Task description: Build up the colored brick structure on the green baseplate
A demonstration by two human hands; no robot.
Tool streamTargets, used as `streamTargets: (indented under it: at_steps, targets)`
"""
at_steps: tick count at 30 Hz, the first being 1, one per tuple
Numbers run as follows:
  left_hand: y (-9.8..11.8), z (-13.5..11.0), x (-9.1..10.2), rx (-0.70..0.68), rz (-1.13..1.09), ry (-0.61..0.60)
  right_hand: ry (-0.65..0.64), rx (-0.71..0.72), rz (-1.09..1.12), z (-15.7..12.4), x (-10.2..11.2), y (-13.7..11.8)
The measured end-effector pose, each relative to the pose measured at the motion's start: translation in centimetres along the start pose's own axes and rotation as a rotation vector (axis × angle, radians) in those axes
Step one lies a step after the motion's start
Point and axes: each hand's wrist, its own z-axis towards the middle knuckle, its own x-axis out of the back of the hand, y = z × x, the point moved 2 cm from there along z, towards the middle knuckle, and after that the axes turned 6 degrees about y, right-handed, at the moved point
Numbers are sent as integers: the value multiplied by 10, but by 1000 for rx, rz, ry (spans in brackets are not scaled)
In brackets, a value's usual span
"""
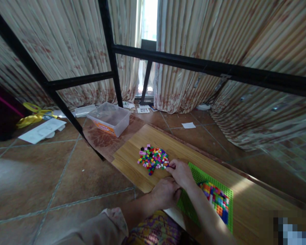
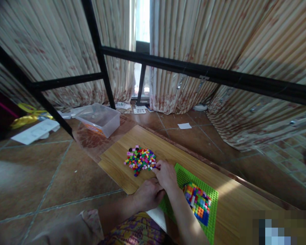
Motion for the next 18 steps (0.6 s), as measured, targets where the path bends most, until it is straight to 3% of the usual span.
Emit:
streamTargets:
  at_steps: [5,11,18]
  targets:
    - [2,1,3,24,-22,8,11,-3,70,0,0,-1]
    - [2,1,3,62,-62,9,138,-25,45,23,-1,-7]
    - [2,1,3,44,-96,6,92,-24,70,40,-10,-8]
